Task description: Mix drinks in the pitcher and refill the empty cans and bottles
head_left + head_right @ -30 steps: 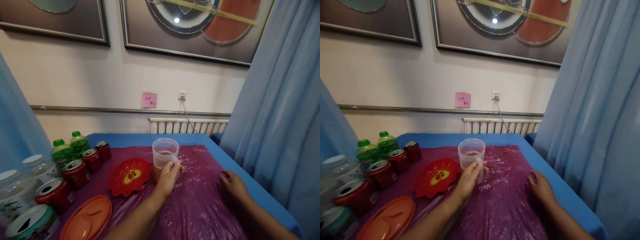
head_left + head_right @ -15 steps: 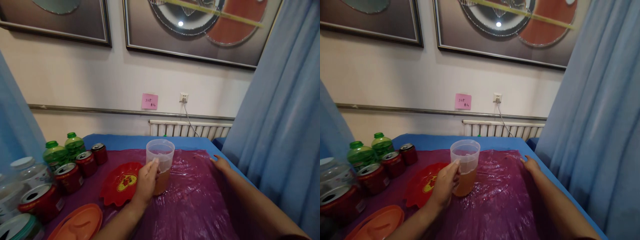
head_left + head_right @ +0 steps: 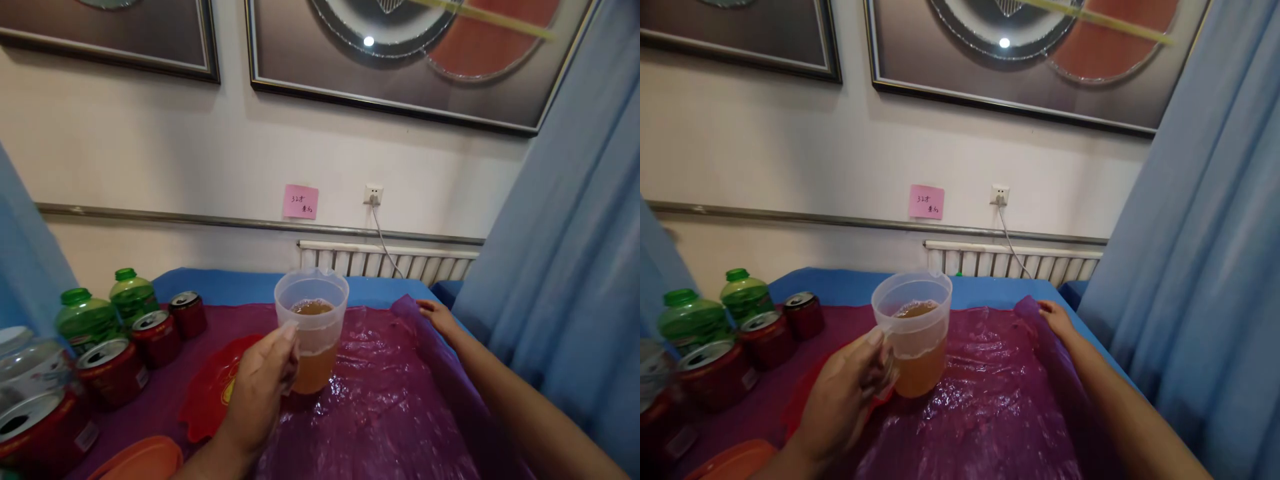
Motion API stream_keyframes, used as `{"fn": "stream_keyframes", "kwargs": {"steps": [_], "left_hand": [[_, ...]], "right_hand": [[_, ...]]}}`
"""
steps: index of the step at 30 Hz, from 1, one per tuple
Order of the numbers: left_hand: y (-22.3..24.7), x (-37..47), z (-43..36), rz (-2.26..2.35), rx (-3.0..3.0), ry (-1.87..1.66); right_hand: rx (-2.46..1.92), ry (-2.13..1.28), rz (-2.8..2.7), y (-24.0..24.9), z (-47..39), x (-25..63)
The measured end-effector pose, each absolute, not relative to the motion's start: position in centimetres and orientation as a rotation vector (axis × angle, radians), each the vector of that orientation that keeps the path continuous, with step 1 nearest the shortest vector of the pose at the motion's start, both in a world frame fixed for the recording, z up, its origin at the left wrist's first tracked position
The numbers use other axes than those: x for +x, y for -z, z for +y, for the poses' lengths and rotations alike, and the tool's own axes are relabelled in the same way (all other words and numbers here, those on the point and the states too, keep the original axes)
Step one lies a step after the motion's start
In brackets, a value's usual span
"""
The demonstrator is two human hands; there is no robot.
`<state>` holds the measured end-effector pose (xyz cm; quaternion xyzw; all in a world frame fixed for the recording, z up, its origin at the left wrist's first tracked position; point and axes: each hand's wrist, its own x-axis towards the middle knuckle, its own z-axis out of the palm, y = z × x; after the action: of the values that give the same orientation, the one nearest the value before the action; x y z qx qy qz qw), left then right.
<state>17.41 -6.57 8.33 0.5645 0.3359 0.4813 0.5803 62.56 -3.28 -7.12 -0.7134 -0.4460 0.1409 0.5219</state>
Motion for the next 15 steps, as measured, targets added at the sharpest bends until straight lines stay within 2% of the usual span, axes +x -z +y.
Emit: {"fn": "stream_keyframes", "kwargs": {"steps": [8,11,15], "left_hand": [[-8.6,15.5,-7.0,0.791,1.281,-1.14],[-8.3,15.0,-7.6,0.796,1.258,-1.124],[-8.1,14.8,-8.2,0.812,1.267,-1.111]], "right_hand": [[-1.774,-0.176,-1.108,-0.5,-6.1,63.2],[-1.922,-0.185,-1.108,0.2,-6.0,62.1],[-2.225,-0.19,-0.99,4.4,-5.4,61.2]]}}
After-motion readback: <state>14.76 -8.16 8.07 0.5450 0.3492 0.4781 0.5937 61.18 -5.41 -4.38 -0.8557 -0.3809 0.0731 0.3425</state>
